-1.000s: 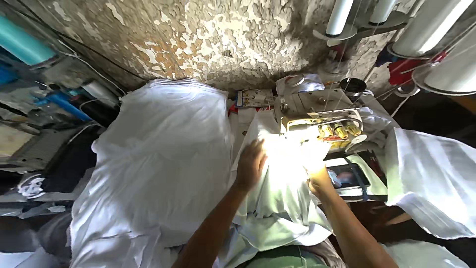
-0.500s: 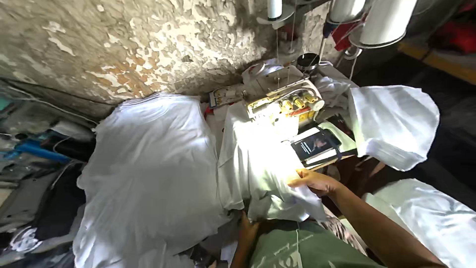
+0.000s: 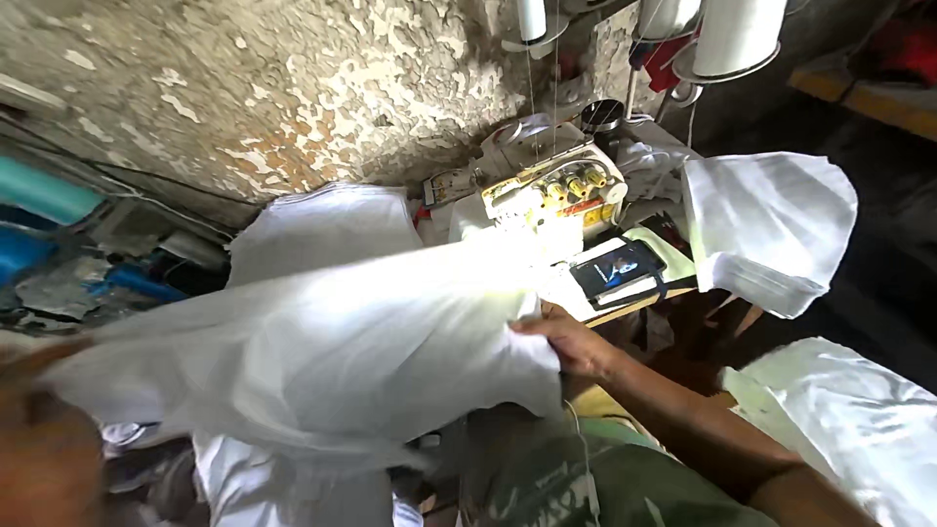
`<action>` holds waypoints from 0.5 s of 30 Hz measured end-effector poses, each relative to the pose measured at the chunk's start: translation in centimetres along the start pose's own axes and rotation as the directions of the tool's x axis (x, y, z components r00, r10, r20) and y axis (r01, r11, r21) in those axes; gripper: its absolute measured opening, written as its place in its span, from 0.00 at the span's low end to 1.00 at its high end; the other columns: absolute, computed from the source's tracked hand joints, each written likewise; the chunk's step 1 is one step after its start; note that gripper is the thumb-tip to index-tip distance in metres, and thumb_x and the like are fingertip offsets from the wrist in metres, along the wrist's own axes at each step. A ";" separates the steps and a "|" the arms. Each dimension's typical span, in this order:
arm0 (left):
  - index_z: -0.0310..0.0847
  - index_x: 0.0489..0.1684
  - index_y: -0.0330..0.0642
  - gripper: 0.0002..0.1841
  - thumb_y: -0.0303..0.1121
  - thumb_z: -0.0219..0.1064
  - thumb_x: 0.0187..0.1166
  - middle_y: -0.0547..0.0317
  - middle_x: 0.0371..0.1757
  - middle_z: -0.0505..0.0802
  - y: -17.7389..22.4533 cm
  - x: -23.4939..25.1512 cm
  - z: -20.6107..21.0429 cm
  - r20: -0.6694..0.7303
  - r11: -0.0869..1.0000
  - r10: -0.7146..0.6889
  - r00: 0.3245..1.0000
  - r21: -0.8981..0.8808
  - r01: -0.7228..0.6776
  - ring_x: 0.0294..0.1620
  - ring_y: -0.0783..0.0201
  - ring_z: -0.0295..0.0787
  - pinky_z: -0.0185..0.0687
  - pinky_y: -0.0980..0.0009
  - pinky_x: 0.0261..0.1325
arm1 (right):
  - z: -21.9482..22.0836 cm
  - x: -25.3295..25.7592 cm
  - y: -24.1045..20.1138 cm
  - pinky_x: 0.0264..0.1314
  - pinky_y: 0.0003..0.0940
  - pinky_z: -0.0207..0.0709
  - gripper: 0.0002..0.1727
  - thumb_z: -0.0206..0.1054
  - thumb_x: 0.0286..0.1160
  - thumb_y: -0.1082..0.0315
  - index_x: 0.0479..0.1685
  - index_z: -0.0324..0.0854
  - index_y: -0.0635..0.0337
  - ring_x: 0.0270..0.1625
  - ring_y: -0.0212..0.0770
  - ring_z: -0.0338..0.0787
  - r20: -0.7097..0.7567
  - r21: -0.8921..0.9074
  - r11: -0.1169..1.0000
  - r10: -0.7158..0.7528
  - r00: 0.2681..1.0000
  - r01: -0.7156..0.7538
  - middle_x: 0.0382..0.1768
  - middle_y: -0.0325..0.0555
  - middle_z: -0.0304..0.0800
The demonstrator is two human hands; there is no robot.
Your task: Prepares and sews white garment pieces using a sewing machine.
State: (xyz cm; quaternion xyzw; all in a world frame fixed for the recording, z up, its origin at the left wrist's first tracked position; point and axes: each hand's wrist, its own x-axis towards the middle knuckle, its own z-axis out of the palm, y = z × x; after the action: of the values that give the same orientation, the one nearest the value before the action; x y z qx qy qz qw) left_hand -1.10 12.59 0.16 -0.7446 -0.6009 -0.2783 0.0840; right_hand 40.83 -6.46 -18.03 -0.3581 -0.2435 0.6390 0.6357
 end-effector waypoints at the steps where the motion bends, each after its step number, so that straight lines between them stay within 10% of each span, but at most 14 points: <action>1: 0.65 0.83 0.27 0.23 0.25 0.48 0.91 0.21 0.79 0.74 -1.2 1.2 0.3 -0.007 0.996 0.012 1.000 0.085 -0.012 0.82 0.27 0.68 0.59 0.34 0.83 | -0.1 0.2 1.3 0.50 0.34 0.89 0.12 0.66 0.77 0.76 0.57 0.79 0.63 0.41 0.34 0.93 0.001 -0.080 0.997 0.001 1.000 -0.001 0.39 0.43 0.93; 5: 0.56 0.90 0.31 0.32 0.29 0.61 0.86 0.19 0.91 0.46 3.3 -2.2 5.1 0.137 0.982 0.190 0.972 -0.014 -0.190 0.90 0.18 0.41 0.44 0.22 0.83 | -3.5 0.5 7.0 0.57 0.34 0.87 0.14 0.71 0.73 0.75 0.54 0.81 0.72 0.45 0.32 0.92 0.053 -0.431 0.902 0.062 0.997 -0.033 0.42 0.45 0.93; 11: 0.79 0.78 0.38 0.28 0.30 0.73 0.75 0.28 0.89 0.62 13.0 -18.7 17.1 0.544 0.787 0.586 0.600 -0.559 -0.261 0.88 0.34 0.63 0.68 0.47 0.84 | -7.3 0.0 11.6 0.67 0.72 0.70 0.21 0.70 0.80 0.60 0.49 0.86 0.77 0.59 0.71 0.87 0.045 -0.954 0.288 0.407 0.912 -0.081 0.49 0.74 0.89; 15: 0.67 0.83 0.25 0.43 0.34 0.81 0.64 0.19 0.86 0.63 15.1 -25.2 20.8 0.396 0.632 0.703 0.591 -0.729 -0.263 0.86 0.24 0.61 0.61 0.35 0.84 | -4.7 0.2 9.3 0.53 0.35 0.84 0.14 0.63 0.85 0.68 0.57 0.78 0.72 0.43 0.36 0.89 0.010 -0.553 0.802 0.278 0.960 -0.226 0.42 0.48 0.89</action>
State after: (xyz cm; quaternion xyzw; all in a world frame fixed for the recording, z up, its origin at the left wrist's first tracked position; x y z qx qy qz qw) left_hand 16.51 -3.22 -26.94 -0.9181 -0.2263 -0.1393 -0.2939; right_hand 38.52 -7.60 -28.17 -0.5243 -0.3945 0.6372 0.4042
